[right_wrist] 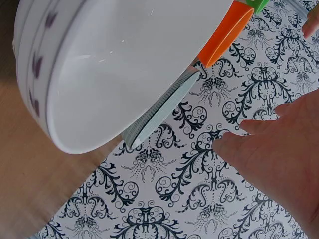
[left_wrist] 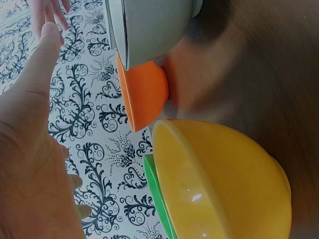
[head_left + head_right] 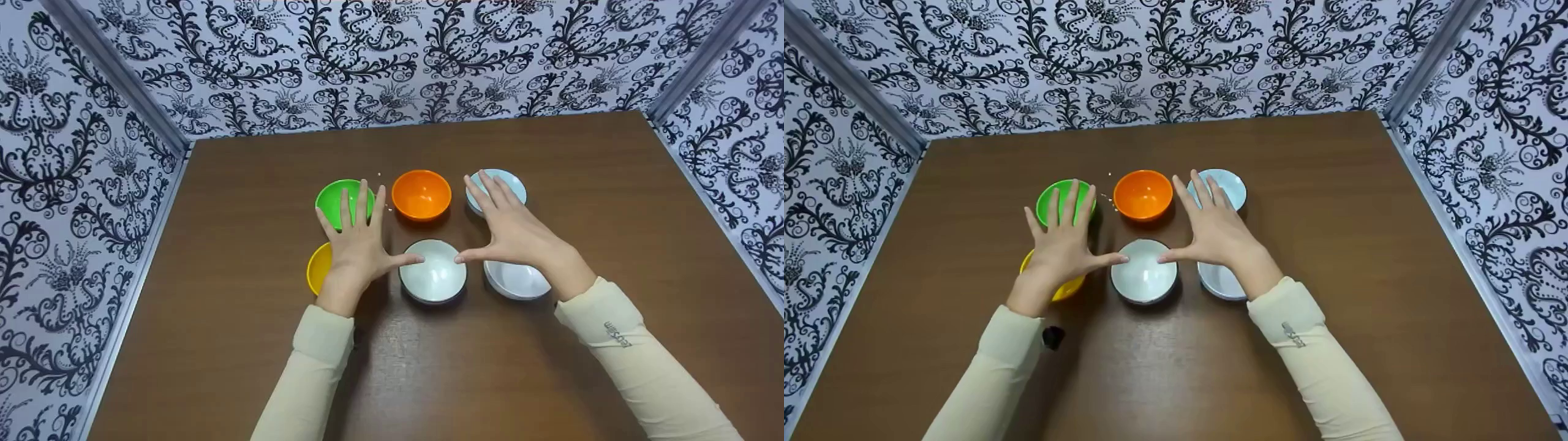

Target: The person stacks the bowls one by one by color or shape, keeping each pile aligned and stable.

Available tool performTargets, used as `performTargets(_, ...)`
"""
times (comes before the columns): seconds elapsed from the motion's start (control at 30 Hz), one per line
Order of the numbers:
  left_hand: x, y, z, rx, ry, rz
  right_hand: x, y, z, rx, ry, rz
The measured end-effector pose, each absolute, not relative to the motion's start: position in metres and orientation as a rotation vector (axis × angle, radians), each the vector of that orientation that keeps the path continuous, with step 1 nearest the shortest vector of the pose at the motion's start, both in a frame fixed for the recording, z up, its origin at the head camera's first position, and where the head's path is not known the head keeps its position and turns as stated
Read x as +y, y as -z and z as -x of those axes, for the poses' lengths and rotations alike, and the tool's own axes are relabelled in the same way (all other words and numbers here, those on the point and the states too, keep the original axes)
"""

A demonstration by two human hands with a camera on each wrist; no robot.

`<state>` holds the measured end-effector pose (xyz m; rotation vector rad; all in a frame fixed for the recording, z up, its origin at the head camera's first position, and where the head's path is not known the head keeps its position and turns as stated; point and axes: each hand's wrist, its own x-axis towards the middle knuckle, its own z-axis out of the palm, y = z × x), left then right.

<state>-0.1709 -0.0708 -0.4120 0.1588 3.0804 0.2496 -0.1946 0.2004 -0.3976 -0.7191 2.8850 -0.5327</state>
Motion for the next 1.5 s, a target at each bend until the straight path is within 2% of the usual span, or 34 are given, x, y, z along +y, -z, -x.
performTargets(1.5, -0.071, 0.418, 0.17, 3.077, -0.264, -0.154, 0.188, 0.41, 0.179, 2.748, 0.618, 0.823)
